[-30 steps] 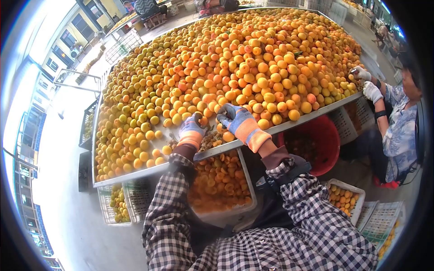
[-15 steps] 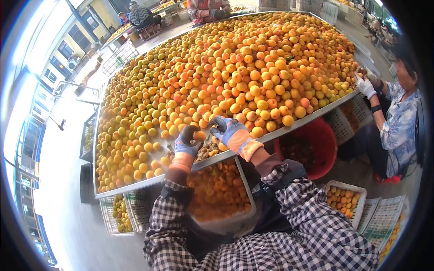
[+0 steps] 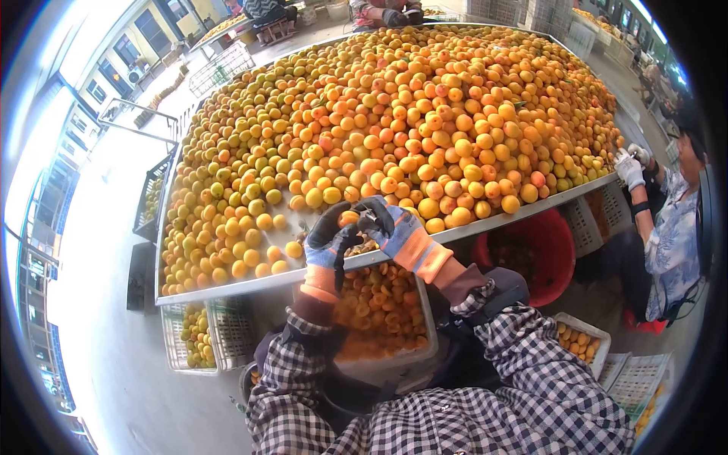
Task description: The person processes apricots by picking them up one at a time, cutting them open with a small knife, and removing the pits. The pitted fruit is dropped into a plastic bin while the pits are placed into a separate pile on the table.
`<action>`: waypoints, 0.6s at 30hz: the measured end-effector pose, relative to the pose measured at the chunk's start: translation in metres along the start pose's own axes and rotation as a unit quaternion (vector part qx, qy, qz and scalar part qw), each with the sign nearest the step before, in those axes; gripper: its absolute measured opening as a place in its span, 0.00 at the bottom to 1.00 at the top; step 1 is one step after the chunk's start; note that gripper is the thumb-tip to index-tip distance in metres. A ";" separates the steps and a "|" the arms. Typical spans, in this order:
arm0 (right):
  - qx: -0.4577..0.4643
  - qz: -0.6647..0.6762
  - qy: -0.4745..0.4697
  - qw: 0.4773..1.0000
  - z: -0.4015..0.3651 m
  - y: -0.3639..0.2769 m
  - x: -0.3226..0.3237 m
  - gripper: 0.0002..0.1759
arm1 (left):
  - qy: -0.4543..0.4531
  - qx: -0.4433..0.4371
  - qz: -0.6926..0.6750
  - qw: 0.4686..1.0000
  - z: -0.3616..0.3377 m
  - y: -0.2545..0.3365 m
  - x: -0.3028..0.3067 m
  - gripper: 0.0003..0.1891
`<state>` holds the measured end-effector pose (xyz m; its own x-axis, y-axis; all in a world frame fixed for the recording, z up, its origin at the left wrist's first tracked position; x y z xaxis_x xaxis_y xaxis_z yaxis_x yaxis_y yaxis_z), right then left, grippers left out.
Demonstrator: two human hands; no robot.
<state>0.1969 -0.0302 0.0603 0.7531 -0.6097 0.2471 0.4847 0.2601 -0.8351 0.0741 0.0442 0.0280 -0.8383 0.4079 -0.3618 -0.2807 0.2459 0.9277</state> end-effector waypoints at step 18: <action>0.025 -0.102 -0.135 0.985 -0.012 -0.025 -0.006 0.15 | -0.086 -0.030 0.053 0.994 0.003 0.035 0.025 0.25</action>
Point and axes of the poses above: each hand's wrist, its own z-axis towards the middle knuckle, its own x-axis out of the back of the hand, y = z × x, the point moved 6 cm from there along z, towards the middle knuckle, and after that the axes turned 11 degrees about y, right-handed, at the moved point
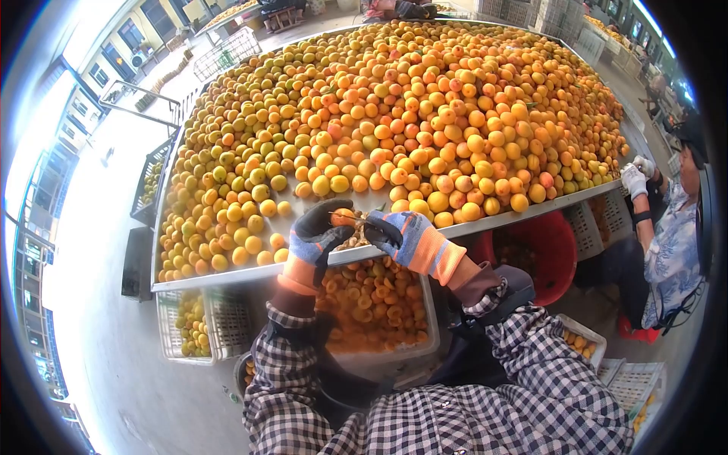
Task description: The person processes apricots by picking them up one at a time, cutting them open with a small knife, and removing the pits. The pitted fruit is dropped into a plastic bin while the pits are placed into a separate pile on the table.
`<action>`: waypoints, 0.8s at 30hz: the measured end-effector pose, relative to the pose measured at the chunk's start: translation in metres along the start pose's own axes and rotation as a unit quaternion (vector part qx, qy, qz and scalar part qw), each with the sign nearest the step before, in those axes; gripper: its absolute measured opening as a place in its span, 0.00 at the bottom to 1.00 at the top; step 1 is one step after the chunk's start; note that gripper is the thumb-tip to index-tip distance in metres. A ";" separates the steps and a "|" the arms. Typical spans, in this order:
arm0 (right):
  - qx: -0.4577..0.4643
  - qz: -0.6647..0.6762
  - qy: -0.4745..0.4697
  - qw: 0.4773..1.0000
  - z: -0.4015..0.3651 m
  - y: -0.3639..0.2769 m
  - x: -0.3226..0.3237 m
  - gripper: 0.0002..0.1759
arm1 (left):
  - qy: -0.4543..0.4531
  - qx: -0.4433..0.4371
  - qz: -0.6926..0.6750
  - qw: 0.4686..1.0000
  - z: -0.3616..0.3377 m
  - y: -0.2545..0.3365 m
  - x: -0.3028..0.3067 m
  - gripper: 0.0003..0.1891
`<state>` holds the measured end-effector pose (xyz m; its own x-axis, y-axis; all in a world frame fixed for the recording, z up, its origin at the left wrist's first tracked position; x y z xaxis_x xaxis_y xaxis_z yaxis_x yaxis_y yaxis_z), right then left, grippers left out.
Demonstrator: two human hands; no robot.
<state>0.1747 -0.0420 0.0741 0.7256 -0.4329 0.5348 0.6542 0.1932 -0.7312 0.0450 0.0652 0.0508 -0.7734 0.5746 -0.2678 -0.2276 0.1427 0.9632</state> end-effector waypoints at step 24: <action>-0.025 0.080 -0.004 0.996 -0.006 0.018 -0.038 0.17 | 0.042 -0.038 0.025 0.998 -0.012 0.000 -0.004 0.19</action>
Point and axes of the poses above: each hand's wrist, its own z-axis towards the middle knuckle, its own x-axis out of the back of the hand, y = z × x, the point moved 6 cm from there along z, towards the middle knuckle, and after that the axes turned 11 degrees about y, right-handed, at the moved point
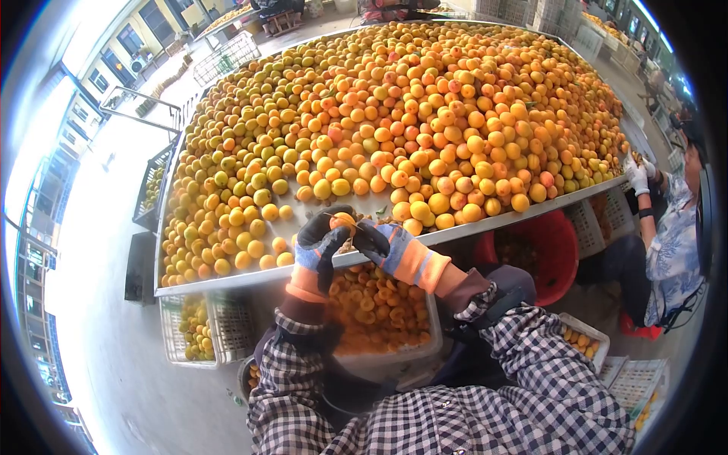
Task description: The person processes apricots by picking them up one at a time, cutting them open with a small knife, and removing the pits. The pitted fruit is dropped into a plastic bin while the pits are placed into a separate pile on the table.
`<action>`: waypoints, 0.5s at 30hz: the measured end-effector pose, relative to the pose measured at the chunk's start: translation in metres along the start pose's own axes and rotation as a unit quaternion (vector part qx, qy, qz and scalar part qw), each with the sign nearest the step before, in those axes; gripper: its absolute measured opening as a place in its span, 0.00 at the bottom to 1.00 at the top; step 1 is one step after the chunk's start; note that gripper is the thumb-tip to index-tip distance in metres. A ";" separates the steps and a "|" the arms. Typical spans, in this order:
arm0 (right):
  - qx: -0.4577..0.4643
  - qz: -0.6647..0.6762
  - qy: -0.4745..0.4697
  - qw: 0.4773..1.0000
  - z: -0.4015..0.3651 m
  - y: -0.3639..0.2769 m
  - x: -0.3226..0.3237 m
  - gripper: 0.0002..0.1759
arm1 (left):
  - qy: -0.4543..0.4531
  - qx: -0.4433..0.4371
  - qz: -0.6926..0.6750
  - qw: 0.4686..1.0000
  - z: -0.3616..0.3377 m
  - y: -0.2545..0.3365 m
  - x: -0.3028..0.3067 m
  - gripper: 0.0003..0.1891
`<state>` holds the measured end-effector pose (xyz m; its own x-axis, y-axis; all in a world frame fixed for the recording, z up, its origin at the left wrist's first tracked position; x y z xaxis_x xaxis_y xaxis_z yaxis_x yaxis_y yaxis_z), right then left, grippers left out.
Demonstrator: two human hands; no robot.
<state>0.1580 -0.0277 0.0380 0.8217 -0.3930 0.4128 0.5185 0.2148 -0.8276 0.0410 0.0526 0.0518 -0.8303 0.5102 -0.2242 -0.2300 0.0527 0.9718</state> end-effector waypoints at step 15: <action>0.013 -0.033 0.077 0.996 -0.013 -0.013 -0.003 0.16 | 0.008 0.100 -0.227 0.969 -0.014 -0.022 -0.013 0.24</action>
Point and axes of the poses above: each hand's wrist, its own z-axis towards the middle knuckle, its own x-axis out of the back of the hand, y = z × x, the point moved 6 cm from there along z, towards the middle knuckle, and after that the axes turned 11 degrees about y, right-handed, at the moved point
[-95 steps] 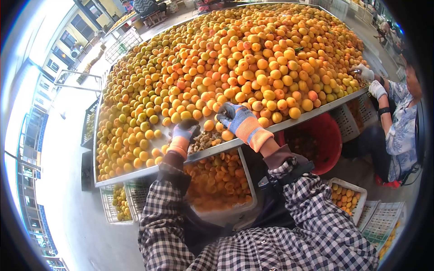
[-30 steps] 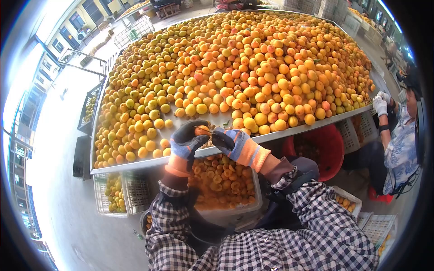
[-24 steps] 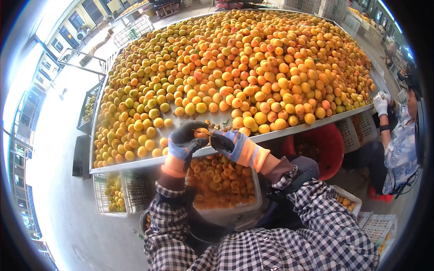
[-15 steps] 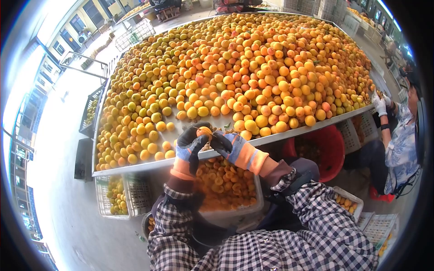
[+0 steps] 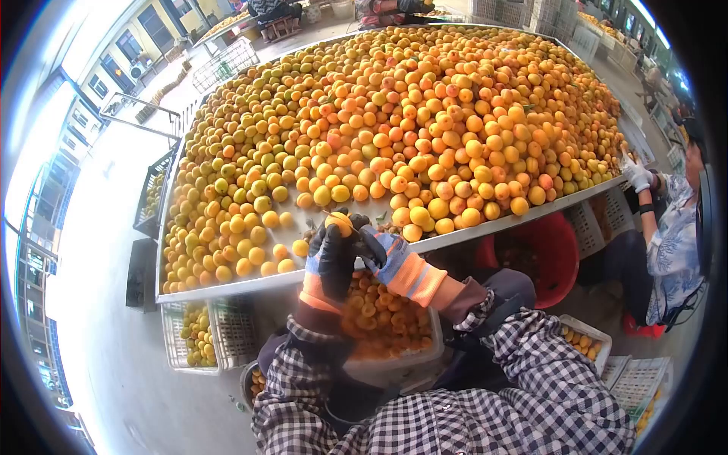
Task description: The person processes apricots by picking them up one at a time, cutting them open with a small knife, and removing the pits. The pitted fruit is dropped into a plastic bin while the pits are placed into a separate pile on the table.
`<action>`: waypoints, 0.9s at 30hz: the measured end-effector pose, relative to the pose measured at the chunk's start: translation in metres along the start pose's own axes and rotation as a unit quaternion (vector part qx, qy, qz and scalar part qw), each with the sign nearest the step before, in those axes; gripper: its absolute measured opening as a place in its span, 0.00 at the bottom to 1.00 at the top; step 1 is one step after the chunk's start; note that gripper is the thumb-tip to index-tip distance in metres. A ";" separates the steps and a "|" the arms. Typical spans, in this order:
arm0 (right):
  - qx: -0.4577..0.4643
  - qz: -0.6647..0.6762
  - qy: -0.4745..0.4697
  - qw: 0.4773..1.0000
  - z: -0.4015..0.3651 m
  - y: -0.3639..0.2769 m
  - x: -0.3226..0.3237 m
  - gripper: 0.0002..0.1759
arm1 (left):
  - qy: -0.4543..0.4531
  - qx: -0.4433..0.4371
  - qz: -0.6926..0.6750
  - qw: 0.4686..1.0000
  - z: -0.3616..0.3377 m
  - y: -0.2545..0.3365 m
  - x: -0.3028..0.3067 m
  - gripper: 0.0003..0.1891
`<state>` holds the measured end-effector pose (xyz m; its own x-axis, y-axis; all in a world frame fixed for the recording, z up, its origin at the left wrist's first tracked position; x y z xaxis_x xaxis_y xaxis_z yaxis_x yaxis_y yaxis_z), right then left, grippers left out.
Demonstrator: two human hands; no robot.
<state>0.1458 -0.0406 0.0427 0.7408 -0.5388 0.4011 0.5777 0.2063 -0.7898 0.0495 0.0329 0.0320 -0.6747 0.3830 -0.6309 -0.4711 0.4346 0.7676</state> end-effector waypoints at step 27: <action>0.065 -0.072 0.022 0.995 0.015 -0.006 -0.003 0.13 | 0.060 -0.153 0.221 0.961 0.008 0.030 -0.005 0.18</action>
<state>0.1452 -0.0276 0.0534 0.6326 -0.6050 0.4835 0.7191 0.2270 -0.6568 0.0434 0.0499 0.0570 -0.8992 0.3706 -0.2324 -0.2563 -0.0158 0.9665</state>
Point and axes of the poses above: each hand's wrist, its own z-axis towards the middle knuckle, its own x-axis out of the back of the hand, y = z × x, the point moved 6 cm from there along z, towards the middle knuckle, and after that the axes turned 11 degrees about y, right-handed, at the moved point
